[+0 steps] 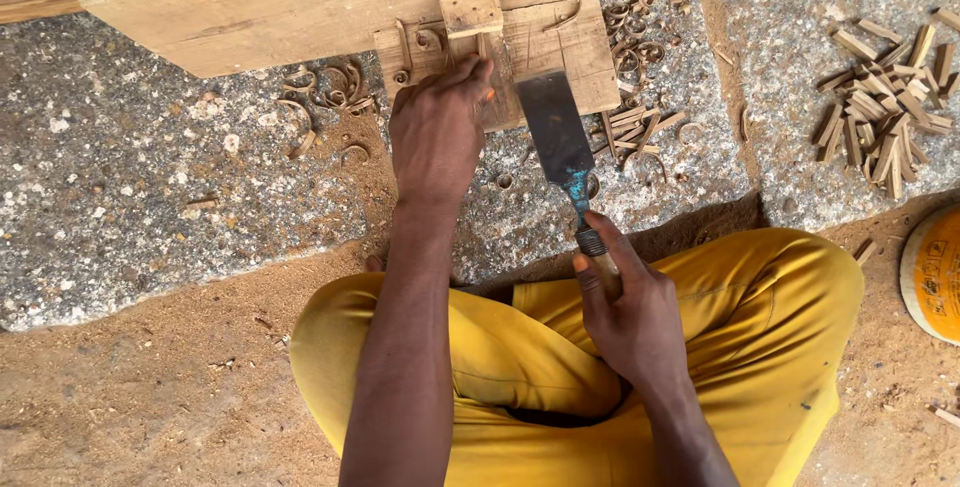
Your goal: The person sits cross-legged on the ground and uses a chisel to carve small rectangular wooden blocks. They repeatedly position the chisel on the wood and strike it to remove shavings, occasionally picking up and inspecting the carved pieces.
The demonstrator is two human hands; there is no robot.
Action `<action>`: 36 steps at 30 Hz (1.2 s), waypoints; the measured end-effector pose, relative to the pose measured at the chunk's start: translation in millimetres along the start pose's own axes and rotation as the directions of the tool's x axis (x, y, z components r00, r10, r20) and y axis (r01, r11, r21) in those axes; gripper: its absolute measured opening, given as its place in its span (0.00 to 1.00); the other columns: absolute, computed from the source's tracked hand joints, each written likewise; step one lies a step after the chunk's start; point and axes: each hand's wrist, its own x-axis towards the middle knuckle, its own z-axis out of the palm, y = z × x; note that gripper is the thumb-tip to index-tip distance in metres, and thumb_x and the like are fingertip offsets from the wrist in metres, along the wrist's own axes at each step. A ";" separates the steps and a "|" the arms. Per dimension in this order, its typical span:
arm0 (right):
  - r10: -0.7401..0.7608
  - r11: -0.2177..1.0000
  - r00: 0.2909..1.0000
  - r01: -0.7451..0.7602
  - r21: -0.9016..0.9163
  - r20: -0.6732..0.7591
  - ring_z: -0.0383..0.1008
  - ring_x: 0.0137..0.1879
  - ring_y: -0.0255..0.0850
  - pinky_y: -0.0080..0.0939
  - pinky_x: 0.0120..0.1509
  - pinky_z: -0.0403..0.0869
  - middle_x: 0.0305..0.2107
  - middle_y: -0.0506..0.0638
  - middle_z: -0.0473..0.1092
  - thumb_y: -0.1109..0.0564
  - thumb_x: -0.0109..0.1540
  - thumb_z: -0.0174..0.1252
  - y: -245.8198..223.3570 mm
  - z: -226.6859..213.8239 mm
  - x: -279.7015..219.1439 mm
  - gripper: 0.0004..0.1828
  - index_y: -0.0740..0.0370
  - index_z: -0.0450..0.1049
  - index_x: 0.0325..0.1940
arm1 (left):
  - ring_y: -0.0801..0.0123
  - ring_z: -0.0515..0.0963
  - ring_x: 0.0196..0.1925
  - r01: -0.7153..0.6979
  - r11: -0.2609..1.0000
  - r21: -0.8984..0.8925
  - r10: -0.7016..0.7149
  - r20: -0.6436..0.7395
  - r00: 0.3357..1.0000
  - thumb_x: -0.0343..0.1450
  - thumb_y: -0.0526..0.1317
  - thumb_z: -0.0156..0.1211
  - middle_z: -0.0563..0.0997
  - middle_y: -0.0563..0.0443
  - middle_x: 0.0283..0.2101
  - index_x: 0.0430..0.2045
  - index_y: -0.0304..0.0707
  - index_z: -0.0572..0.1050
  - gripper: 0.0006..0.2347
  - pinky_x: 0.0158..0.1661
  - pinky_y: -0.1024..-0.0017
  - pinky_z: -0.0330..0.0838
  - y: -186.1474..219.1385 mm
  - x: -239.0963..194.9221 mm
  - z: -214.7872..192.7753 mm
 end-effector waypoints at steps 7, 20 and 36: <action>-0.031 1.000 0.999 0.031 0.004 0.010 0.59 0.14 0.39 0.45 0.24 0.63 0.08 0.53 0.57 0.51 0.65 0.58 -6.8 3.1 -0.2 0.26 0.55 0.70 0.68 | 0.70 0.83 0.52 -0.006 0.996 0.089 0.011 -0.054 0.998 0.69 0.35 0.68 0.84 0.60 0.53 0.49 0.53 0.82 0.14 0.59 0.58 0.71 4.8 3.6 -4.7; 0.029 0.999 0.996 -0.028 -0.019 0.089 0.64 0.14 0.41 0.50 0.23 0.64 0.10 0.56 0.64 0.52 0.65 0.57 -13.1 3.4 -6.3 0.27 0.55 0.67 0.69 | 0.72 0.83 0.51 -0.002 0.987 0.158 0.016 -0.085 0.996 0.69 0.31 0.66 0.82 0.61 0.56 0.53 0.54 0.80 0.18 0.58 0.61 0.72 5.0 -1.0 5.8; -0.138 0.989 0.989 0.140 -0.041 0.057 0.71 0.21 0.52 0.54 0.29 0.68 0.18 0.60 0.70 0.57 0.65 0.57 -24.7 3.3 -1.6 0.27 0.59 0.66 0.69 | 0.72 0.84 0.50 0.025 0.982 0.189 -0.021 -0.024 0.999 0.68 0.27 0.64 0.79 0.64 0.61 0.57 0.52 0.78 0.23 0.62 0.56 0.68 17.2 -3.1 -4.6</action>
